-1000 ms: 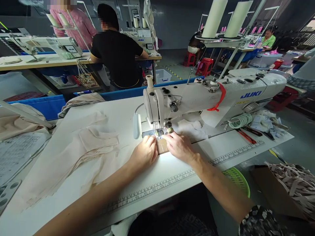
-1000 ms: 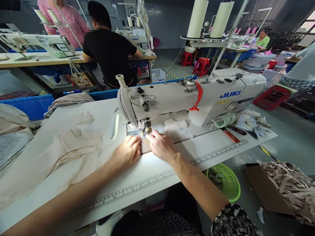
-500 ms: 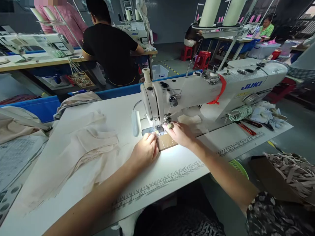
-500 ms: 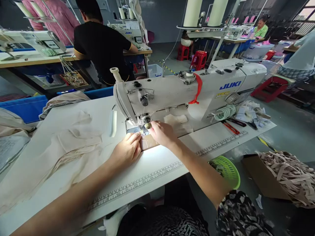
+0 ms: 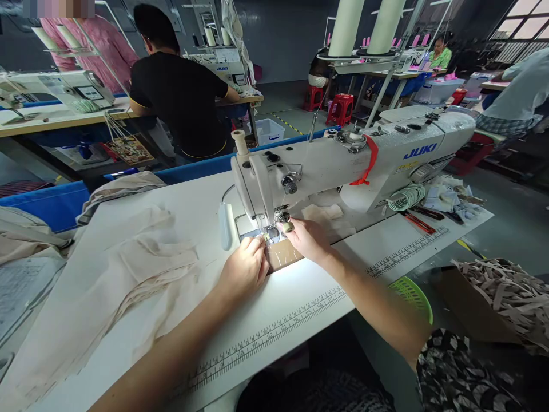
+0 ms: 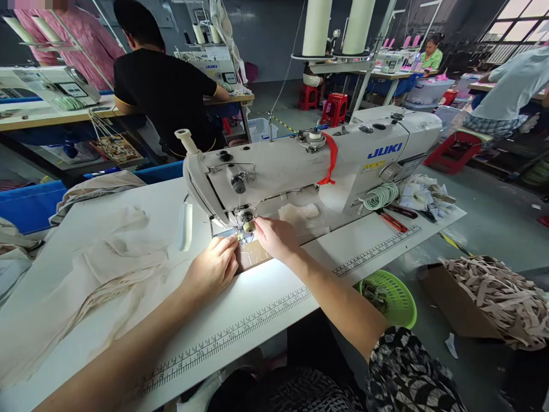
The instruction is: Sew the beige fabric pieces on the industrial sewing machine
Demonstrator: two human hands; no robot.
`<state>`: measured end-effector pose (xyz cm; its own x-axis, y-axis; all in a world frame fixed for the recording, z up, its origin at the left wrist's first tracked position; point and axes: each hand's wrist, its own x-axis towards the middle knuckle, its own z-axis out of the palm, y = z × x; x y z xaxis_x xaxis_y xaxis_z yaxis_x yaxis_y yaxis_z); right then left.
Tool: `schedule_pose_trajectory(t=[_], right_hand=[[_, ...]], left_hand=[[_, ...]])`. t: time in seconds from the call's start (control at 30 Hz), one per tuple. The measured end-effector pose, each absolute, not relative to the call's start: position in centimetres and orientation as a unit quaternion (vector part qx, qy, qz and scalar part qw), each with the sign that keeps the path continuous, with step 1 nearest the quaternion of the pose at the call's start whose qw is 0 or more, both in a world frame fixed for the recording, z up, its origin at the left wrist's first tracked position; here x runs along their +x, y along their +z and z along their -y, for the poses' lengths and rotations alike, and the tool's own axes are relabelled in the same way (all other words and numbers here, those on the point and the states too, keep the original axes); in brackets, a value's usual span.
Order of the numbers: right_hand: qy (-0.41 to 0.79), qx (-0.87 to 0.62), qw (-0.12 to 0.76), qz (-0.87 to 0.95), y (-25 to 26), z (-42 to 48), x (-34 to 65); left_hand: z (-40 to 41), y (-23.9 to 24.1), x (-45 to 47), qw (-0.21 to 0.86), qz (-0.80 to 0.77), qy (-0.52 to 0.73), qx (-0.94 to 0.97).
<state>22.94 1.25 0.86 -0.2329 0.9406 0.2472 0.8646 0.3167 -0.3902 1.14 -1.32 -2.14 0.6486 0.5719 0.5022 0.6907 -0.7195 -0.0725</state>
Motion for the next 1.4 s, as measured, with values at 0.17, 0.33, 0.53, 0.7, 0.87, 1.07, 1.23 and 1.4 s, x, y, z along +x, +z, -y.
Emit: schedule_pose_trajectory(t=[0.17, 0.33, 0.53, 0.7, 0.87, 1.07, 1.23, 1.4], right_hand=[[0.080, -0.579, 0.211, 0.784, 1.2, -1.6, 23.0], [0.071, -0.588, 0.208, 0.778, 1.6, -1.0, 24.0], [0.048, -0.516, 0.239, 0.821, 1.3, 3.0, 22.4], [0.066, -0.269, 0.200, 0.940, 0.4, 7.2, 18.3], [0.090, -0.233, 0.214, 0.944, -2.0, 11.4, 18.3], [0.380, -0.205, 0.257, 0.865, -5.3, 18.6, 22.3], [0.698, -0.355, 0.160, 0.601, -8.2, 20.9, 23.5], [0.643, -0.523, 0.244, 0.503, -15.8, 18.6, 23.2]], left_hand=[[1.4, -2.1, 1.4, 0.109, 0.354, -0.236, -0.898], [1.0, -2.4, 1.2, 0.069, 0.382, -0.236, -0.891], [-0.6, -0.1, -3.1, -0.001, 0.561, -0.225, -0.797], [0.4, 2.4, -3.9, -0.107, 0.677, -0.081, -0.724], [6.2, 3.5, -5.9, -0.383, 0.594, -0.128, -0.696], [20.5, 2.7, -13.4, -0.544, 0.618, -0.143, -0.549], [28.2, -2.1, -15.4, -0.580, 0.642, -0.121, -0.487], [26.8, -10.2, -12.1, -0.566, 0.648, -0.137, -0.490]])
